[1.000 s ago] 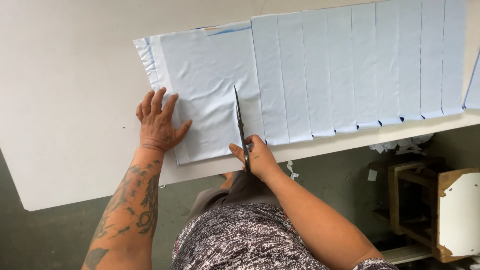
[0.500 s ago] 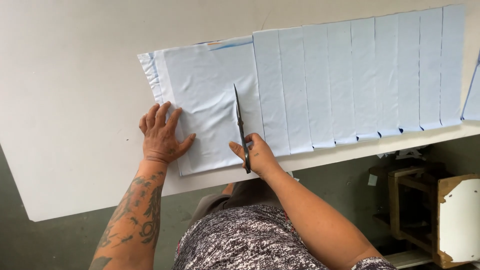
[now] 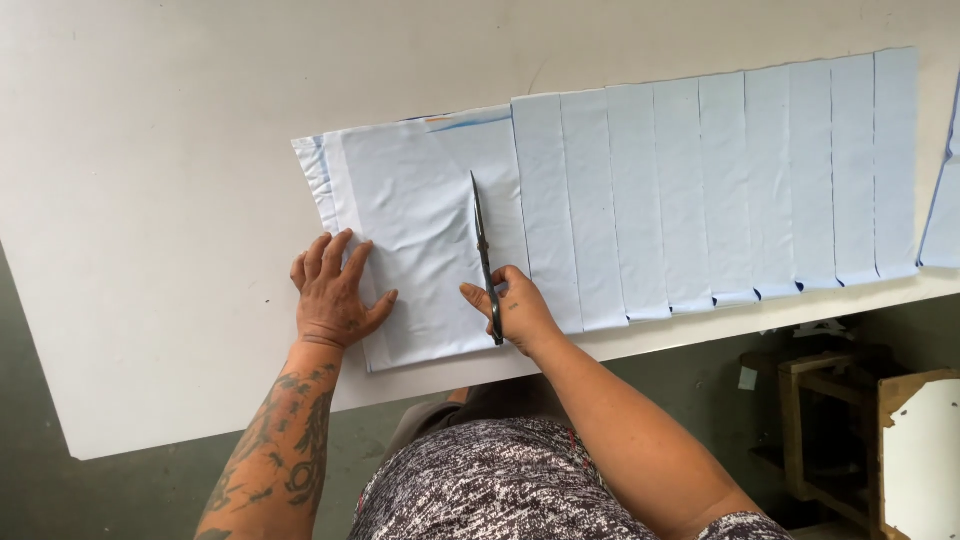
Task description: Cutting a large piece of light blue fabric into multiple narrow strips using industrial scissors on a cutting table.
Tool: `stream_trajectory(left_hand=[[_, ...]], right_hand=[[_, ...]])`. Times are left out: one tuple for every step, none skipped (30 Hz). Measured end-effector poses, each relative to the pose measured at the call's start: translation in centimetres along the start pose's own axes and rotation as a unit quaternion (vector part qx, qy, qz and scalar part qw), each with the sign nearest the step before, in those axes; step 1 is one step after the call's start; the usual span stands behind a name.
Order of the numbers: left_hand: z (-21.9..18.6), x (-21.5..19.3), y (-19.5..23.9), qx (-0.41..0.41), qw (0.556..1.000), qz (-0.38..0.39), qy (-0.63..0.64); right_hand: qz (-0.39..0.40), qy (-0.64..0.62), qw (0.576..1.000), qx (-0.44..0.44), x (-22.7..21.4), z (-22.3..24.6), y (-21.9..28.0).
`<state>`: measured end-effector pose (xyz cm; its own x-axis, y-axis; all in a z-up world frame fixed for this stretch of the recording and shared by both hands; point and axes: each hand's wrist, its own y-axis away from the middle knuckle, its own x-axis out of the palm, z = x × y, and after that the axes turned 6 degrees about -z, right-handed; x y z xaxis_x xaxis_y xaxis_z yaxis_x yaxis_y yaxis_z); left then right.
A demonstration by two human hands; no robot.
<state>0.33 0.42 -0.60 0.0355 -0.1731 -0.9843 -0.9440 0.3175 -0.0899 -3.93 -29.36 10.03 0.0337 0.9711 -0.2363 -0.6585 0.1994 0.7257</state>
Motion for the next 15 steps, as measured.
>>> stream_trajectory(left_hand=[[0.0,0.0,0.0,-0.001,1.000,-0.001,-0.001],[0.0,0.0,-0.1,-0.002,1.000,-0.002,-0.003],[0.0,0.0,0.0,-0.003,1.000,-0.003,-0.004],[0.0,0.0,0.0,-0.004,1.000,-0.004,-0.002],[0.0,0.1,-0.2,-0.004,1.000,-0.007,-0.001],[0.0,0.1,-0.3,-0.003,1.000,-0.009,-0.001],[0.0,0.0,-0.3,-0.002,1.000,-0.007,-0.006],[-0.1,-0.1,-0.2,-0.002,1.000,-0.005,-0.011],[-0.1,-0.1,-0.1,-0.003,1.000,-0.004,-0.012],[-0.2,-0.1,0.0,-0.003,1.000,-0.002,-0.014],[-0.2,0.0,-0.3,-0.003,1.000,-0.002,-0.016],[-0.1,0.0,-0.3,-0.004,1.000,-0.003,-0.017],[-0.1,0.0,-0.2,-0.007,1.000,0.004,-0.018],[0.0,0.1,-0.2,-0.010,1.000,0.011,-0.018],[-0.1,0.2,-0.1,-0.011,1.000,0.011,-0.017]], right_hand=[[-0.002,0.000,1.000,-0.004,0.0,0.0,-0.1],[-0.003,0.000,1.000,-0.008,0.1,0.0,-0.1],[-0.003,0.000,1.000,-0.010,0.1,0.1,-0.1],[-0.002,-0.004,1.000,-0.005,0.1,0.3,0.0],[-0.003,-0.008,1.000,-0.002,0.0,0.5,-0.1],[-0.004,-0.008,1.000,-0.005,0.0,0.6,-0.7],[-0.005,-0.021,1.000,0.003,0.1,0.7,-1.2],[-0.007,-0.034,0.999,0.011,0.1,0.7,-1.7],[-0.005,-0.033,0.999,0.012,0.1,1.1,-2.0],[-0.007,-0.025,1.000,0.011,0.0,1.4,-2.3],[-0.009,-0.018,1.000,0.008,-0.1,2.0,-2.8],[-0.008,-0.017,1.000,0.007,0.0,2.1,-2.8],[-0.008,-0.015,1.000,0.002,-0.1,2.1,-2.8],[-0.008,-0.012,1.000,-0.003,-0.1,2.1,-2.8],[-0.008,-0.011,1.000,-0.003,-0.1,2.3,-2.7]])
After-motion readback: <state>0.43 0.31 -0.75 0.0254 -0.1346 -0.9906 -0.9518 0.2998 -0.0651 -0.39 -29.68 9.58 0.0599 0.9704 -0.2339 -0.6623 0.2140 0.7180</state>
